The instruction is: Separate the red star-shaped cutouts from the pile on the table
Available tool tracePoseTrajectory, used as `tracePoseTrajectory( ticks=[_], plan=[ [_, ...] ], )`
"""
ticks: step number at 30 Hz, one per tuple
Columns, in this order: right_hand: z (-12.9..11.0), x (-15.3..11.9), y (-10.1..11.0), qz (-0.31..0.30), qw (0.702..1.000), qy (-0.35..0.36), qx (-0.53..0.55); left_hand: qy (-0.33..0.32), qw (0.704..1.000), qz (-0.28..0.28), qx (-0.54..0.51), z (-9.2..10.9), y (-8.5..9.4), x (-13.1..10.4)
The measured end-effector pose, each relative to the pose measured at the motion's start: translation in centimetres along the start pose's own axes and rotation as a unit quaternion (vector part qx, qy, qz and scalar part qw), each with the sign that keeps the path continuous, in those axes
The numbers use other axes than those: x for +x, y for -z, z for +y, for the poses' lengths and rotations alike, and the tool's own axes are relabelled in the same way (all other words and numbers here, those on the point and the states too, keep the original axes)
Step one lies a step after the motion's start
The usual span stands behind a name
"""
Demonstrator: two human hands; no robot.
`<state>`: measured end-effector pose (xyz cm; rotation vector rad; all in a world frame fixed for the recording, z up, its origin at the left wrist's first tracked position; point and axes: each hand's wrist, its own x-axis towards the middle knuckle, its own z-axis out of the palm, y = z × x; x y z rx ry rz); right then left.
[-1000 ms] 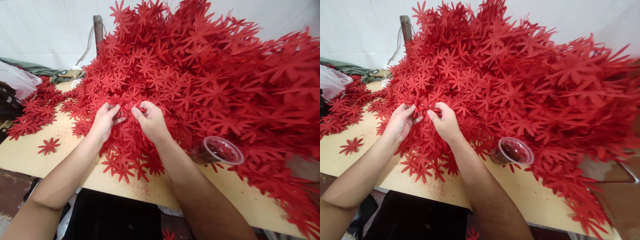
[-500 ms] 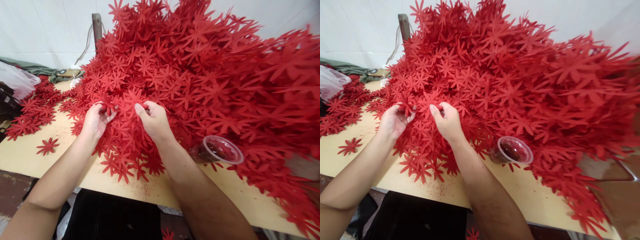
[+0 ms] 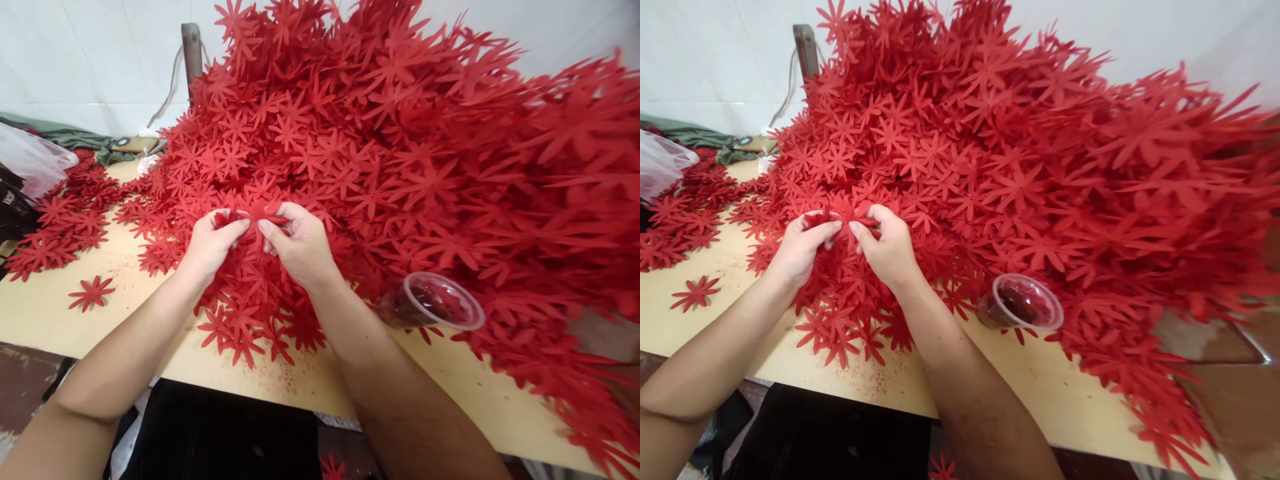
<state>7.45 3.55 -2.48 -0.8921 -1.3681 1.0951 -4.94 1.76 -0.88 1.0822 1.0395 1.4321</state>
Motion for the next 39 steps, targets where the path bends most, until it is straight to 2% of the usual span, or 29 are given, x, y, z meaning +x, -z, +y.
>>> tracePoseTrajectory(
  ticks=[2, 6, 12, 20, 26, 33, 36, 39],
  plan=[
    [-0.2, 0.0, 0.1, 0.020, 1.000, 0.000, -0.021, -0.005, 1.000, 0.024, 0.001, -0.1, -0.1, 0.0],
    [-0.5, 0.2, 0.3, 0.052, 0.998, 0.018, -0.008, -0.012, 0.999, 0.027, -0.012, -0.1, -0.4, 0.1],
    [-0.6, 0.4, 0.5, 0.048, 0.999, 0.013, 0.009, 0.001, 0.998, 0.050, -0.050, -0.3, -0.2, 0.5],
    [-0.6, 0.1, 0.2, 0.081, 0.991, 0.062, -0.092, 0.015, 0.996, 0.044, -0.073, -0.4, -0.8, 0.2],
    [-0.2, 0.1, -0.2, 0.044, 0.996, 0.057, -0.053, 0.020, 0.988, 0.081, -0.132, -0.2, -0.3, 0.6],
    [0.2, 0.8, 0.8, 0.087, 0.995, 0.035, 0.026, 0.009, 0.985, 0.109, -0.134, 0.0, 0.2, 1.1],
    [0.3, 1.0, 1.2, 0.097, 0.993, 0.007, 0.063, -0.027, 0.988, 0.101, -0.111, -0.3, 0.2, 1.3],
    [0.0, 1.0, 1.2, 0.102, 0.992, 0.010, 0.068, -0.055, 0.990, 0.092, -0.094, -0.6, 0.3, 1.4]
  ],
)
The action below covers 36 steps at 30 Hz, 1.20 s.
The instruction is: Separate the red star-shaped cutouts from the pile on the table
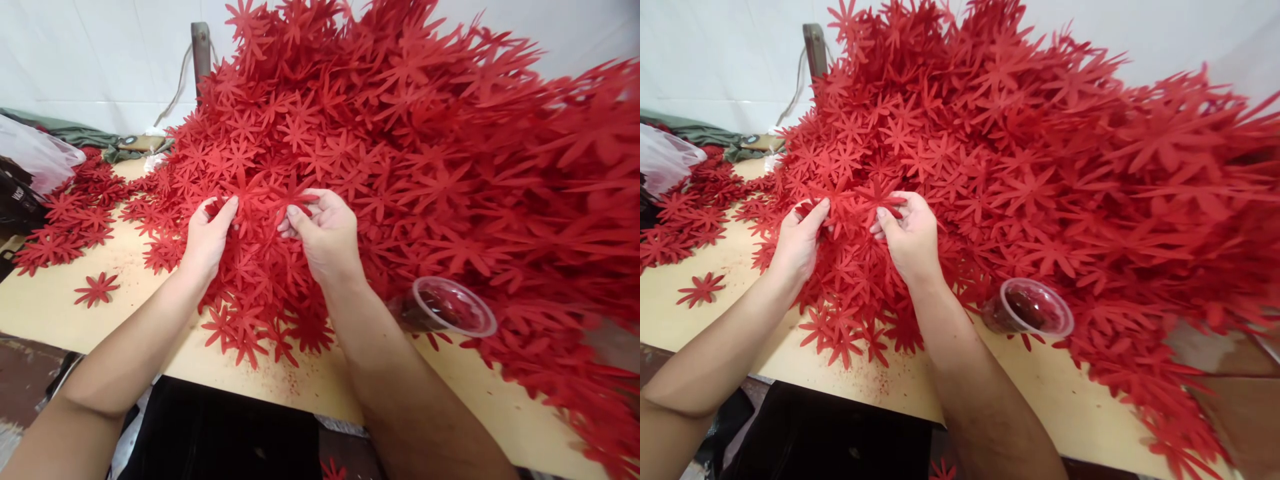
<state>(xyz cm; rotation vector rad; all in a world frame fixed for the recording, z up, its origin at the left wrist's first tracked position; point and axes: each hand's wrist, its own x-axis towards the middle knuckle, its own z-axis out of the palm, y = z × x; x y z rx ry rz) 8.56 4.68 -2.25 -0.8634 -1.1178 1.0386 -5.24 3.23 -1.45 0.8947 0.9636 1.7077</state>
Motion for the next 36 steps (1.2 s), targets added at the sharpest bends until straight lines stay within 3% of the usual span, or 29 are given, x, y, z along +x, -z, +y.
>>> tracePoseTrajectory(
  ticks=[6, 15, 20, 25, 32, 36],
  plan=[
    [-0.3, 0.0, 0.0, -0.021, 1.000, -0.003, 0.000, -0.004, 1.000, -0.006, 0.030, -0.2, 0.5, 0.6],
    [-0.4, -0.2, 0.0, 0.016, 0.998, 0.043, -0.050, 0.005, 0.999, 0.010, 0.039, -0.3, 0.3, 0.7],
    [-0.2, -0.5, -0.5, -0.001, 0.999, 0.026, -0.040, -0.006, 0.996, -0.046, 0.080, -0.2, 0.0, 0.2],
    [0.2, -0.2, -0.4, -0.010, 0.999, 0.020, -0.029, -0.018, 0.997, -0.041, 0.061, -0.7, -0.1, 0.0],
    [0.2, -0.2, -0.6, 0.053, 0.991, 0.062, -0.105, 0.037, 0.991, -0.118, 0.046, -0.3, -0.8, -0.9],
    [0.6, -0.6, -1.2, 0.060, 0.984, 0.111, -0.124, 0.102, 0.986, -0.125, 0.048, -0.2, -1.1, -1.4]
  ],
)
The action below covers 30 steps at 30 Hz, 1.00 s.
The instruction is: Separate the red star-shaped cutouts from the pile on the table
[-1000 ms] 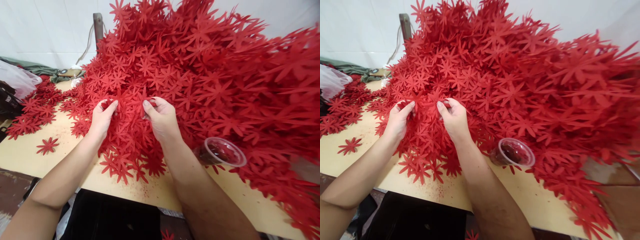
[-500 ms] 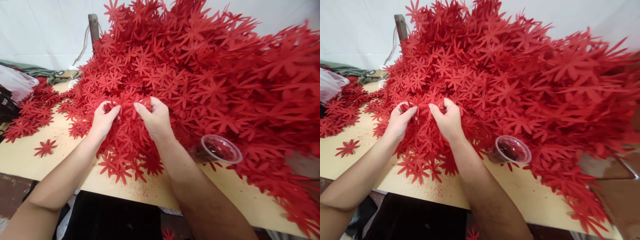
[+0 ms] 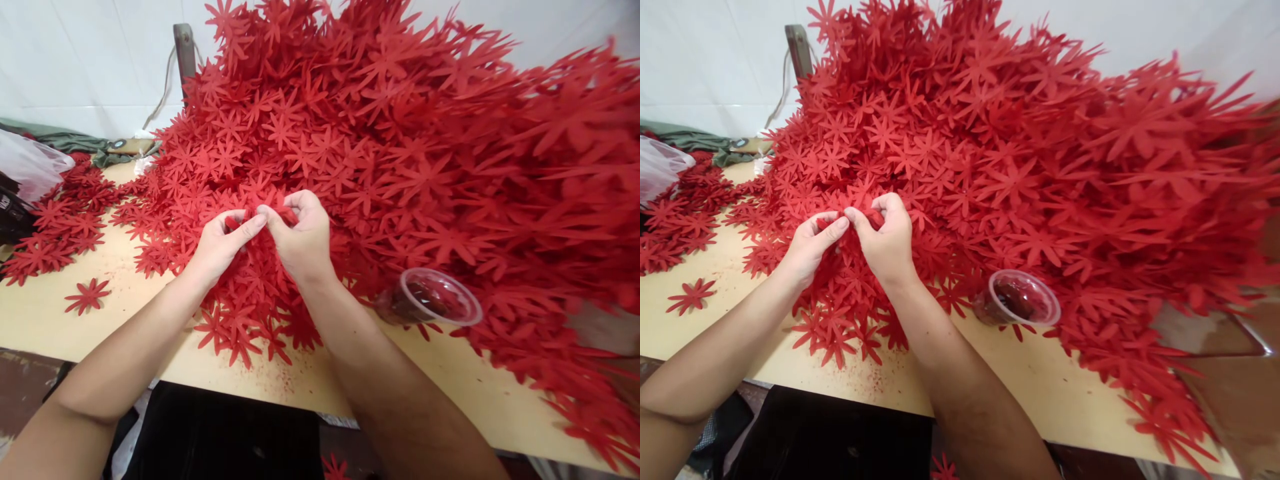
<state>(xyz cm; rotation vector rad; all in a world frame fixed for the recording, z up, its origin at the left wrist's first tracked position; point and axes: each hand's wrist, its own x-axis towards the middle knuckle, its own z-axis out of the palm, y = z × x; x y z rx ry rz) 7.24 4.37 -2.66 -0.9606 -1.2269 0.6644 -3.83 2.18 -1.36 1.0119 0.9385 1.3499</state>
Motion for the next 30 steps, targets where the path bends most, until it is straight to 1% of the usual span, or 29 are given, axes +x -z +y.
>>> tracePoseTrajectory(
  ticks=[2, 4, 6, 8, 11, 14, 16, 19, 21, 24, 26, 28, 30],
  plan=[
    [0.1, -0.2, -0.3, -0.006, 1.000, 0.020, 0.011, 0.012, 1.000, 0.007, -0.002, 0.0, 0.0, 0.0],
    [0.2, -0.3, -0.4, -0.020, 0.999, 0.030, 0.014, 0.008, 0.999, 0.031, -0.012, 0.0, 0.1, 0.1],
    [0.1, -0.3, -0.3, -0.047, 0.999, 0.017, 0.012, 0.005, 0.997, 0.069, -0.028, 0.1, 0.3, 0.3],
    [-0.1, -0.2, 0.0, -0.081, 0.996, -0.016, 0.015, -0.004, 0.994, 0.096, -0.046, 0.2, 0.6, 0.5],
    [-0.3, 0.1, 0.6, -0.129, 0.989, -0.064, 0.043, -0.023, 0.993, 0.098, -0.055, 0.3, 0.9, 0.7],
    [-0.4, 0.2, 0.9, -0.172, 0.979, -0.073, 0.087, -0.035, 0.994, 0.090, -0.048, 0.3, 1.0, 0.8],
    [-0.3, 0.2, 0.9, -0.172, 0.978, -0.067, 0.100, -0.049, 0.993, 0.099, -0.040, 0.2, 0.9, 0.8],
    [-0.4, 0.2, 0.7, -0.139, 0.986, -0.056, 0.080, -0.073, 0.990, 0.117, -0.028, 0.1, 0.9, 0.9],
    [-0.5, 0.3, 0.7, -0.111, 0.992, -0.047, 0.048, -0.082, 0.990, 0.111, -0.016, 0.2, 0.9, 1.0],
    [-0.7, 0.3, 0.9, -0.077, 0.996, -0.043, 0.020, -0.096, 0.992, 0.082, 0.002, 0.5, 0.9, 0.8],
    [-0.8, 0.2, 0.9, -0.078, 0.996, -0.036, 0.010, -0.092, 0.994, 0.048, 0.023, 0.7, 0.8, 0.6],
    [-0.7, 0.1, 0.7, -0.093, 0.995, -0.020, 0.003, -0.072, 0.996, 0.011, 0.045, 0.7, 0.6, 0.4],
    [-0.4, 0.0, 0.5, -0.109, 0.994, 0.001, 0.005, -0.060, 0.997, -0.002, 0.057, 0.6, 0.4, 0.3]
  ],
)
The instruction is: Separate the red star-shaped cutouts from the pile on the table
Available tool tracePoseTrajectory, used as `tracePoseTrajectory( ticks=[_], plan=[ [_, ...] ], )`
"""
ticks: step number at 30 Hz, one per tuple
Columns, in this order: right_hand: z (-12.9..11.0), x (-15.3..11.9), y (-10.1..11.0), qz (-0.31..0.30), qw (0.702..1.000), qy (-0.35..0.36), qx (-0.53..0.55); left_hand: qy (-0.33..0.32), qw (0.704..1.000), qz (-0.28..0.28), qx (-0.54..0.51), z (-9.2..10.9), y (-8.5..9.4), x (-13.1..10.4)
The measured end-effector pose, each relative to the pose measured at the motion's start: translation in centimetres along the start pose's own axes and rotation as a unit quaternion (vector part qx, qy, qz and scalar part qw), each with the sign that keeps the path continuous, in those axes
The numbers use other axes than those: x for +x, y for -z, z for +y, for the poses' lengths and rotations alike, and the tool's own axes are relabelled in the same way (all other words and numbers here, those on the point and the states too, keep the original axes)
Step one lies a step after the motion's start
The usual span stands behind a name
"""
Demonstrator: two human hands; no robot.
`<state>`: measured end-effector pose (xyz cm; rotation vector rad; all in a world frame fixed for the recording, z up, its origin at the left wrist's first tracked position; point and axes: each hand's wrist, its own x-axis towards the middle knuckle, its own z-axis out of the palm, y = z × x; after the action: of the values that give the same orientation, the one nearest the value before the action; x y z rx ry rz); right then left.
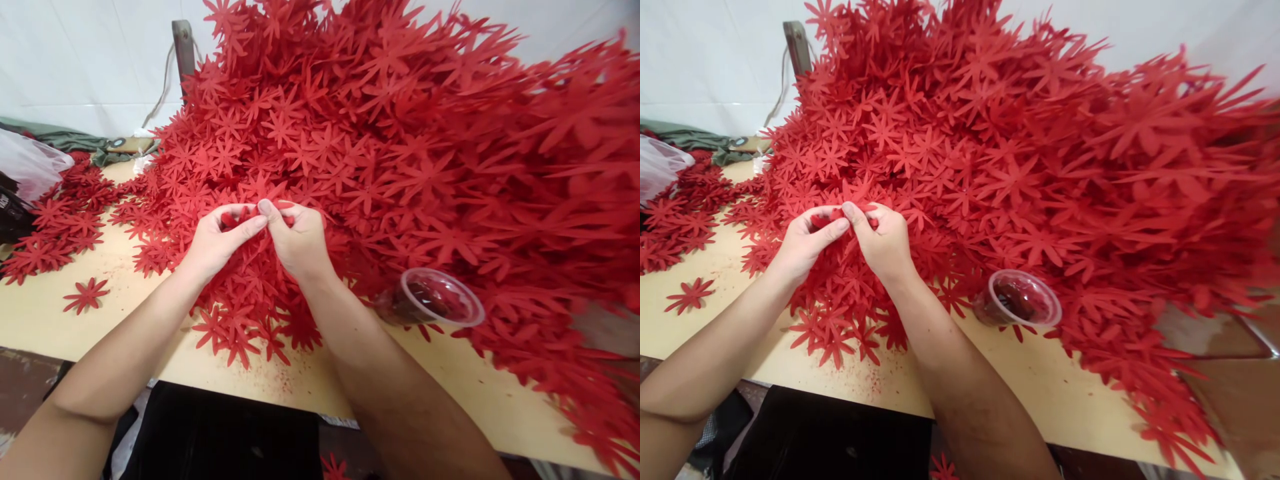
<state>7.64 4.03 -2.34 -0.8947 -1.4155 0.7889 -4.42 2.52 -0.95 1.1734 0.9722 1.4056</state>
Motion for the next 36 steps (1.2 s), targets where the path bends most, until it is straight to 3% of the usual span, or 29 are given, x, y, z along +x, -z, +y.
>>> tracePoseTrajectory(
  ticks=[4, 9, 15, 20, 23, 27, 31, 36],
  plan=[
    [0.7, 0.1, -0.4, -0.039, 0.999, 0.015, 0.020, -0.016, 0.998, 0.051, -0.030, -0.4, 0.2, 0.4],
    [0.8, 0.1, -0.3, -0.085, 0.991, -0.071, 0.070, -0.019, 0.991, 0.108, -0.078, -0.5, 0.7, 1.1],
    [0.2, 0.0, -0.1, -0.021, 0.997, -0.068, 0.016, -0.003, 0.986, 0.145, -0.084, -0.1, 0.6, 1.0],
    [0.2, 0.0, -0.5, -0.011, 0.997, -0.064, 0.032, 0.004, 0.986, 0.145, -0.085, -0.2, 0.4, 0.9],
    [0.2, 0.3, -0.3, 0.001, 0.996, -0.063, 0.056, 0.002, 0.982, 0.162, -0.100, -0.2, 1.0, 1.2],
    [1.1, 1.1, 1.0, 0.063, 0.992, -0.069, 0.080, 0.018, 0.966, 0.211, -0.146, 0.2, 2.4, 1.9],
    [3.7, 2.3, 2.2, 0.059, 0.997, -0.033, 0.022, 0.021, 0.968, 0.207, -0.140, 0.4, 2.8, 2.3],
    [5.8, 4.0, 3.1, 0.064, 0.983, 0.094, -0.147, -0.001, 0.982, 0.164, -0.094, 0.0, 3.0, 2.4]
  ],
)
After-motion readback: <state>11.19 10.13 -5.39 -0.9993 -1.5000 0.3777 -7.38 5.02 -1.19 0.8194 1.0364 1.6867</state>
